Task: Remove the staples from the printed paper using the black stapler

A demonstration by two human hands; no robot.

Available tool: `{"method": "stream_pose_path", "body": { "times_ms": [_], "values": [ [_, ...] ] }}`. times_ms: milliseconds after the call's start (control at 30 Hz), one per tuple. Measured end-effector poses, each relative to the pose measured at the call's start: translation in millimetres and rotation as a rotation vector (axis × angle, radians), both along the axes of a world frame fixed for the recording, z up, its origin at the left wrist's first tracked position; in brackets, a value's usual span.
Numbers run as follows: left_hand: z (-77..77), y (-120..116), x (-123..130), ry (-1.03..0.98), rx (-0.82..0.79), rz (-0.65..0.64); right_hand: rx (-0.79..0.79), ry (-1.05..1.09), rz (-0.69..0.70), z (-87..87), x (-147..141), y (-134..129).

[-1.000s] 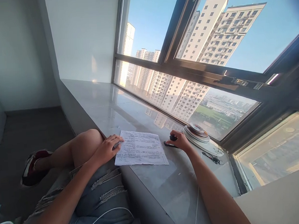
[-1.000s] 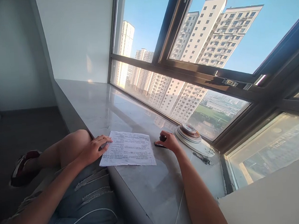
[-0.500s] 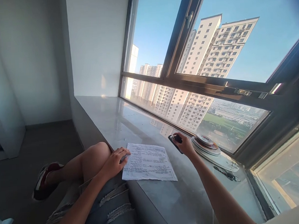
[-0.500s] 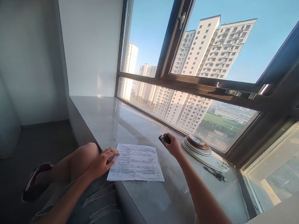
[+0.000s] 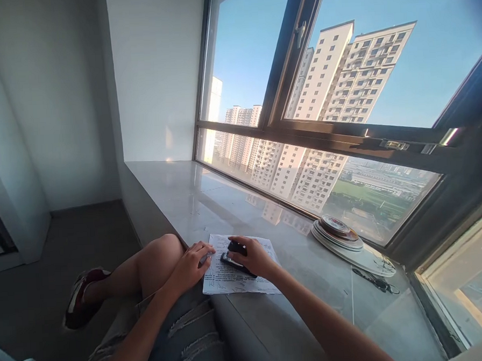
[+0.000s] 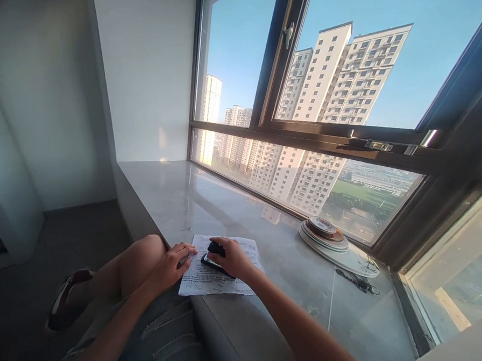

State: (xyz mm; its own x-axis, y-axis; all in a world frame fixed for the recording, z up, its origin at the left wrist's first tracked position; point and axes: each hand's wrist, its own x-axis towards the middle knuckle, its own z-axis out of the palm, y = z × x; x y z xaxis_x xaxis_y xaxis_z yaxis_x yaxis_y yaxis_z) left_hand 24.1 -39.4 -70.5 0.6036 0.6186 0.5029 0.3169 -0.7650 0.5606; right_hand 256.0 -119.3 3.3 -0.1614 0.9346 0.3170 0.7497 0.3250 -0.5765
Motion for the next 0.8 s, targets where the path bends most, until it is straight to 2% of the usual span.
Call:
{"method": "stream_pose_path", "body": {
  "times_ms": [67,133,300,367,467,600,800],
  "values": [
    [0.4,-0.4,0.2,-0.008,0.007,-0.004,-0.006,0.078,0.075,-0.4,7.6,1.1],
    [0.8,-0.5,0.2,-0.011,0.012,-0.005,-0.015,0.172,0.093,-5.4,17.3,1.5],
    [2.9,-1.3,0.3,0.004,0.014,-0.003,-0.005,0.278,-0.082,-34.1,34.9,5.3],
    [3.5,-1.7,0.7,0.006,0.018,0.0,-0.014,0.315,-0.091,-41.7,37.3,7.6],
    [3.4,-1.6,1.2,0.004,0.02,0.0,-0.041,0.349,-0.043,-42.9,38.7,8.7],
    [3.0,-1.5,0.7,0.013,-0.003,0.012,-0.028,0.302,0.015,-37.3,38.7,5.9],
    [4.0,-1.6,0.6,0.01,-0.001,-0.009,0.024,0.084,-0.026,-40.3,39.9,5.2]
  ]
}}
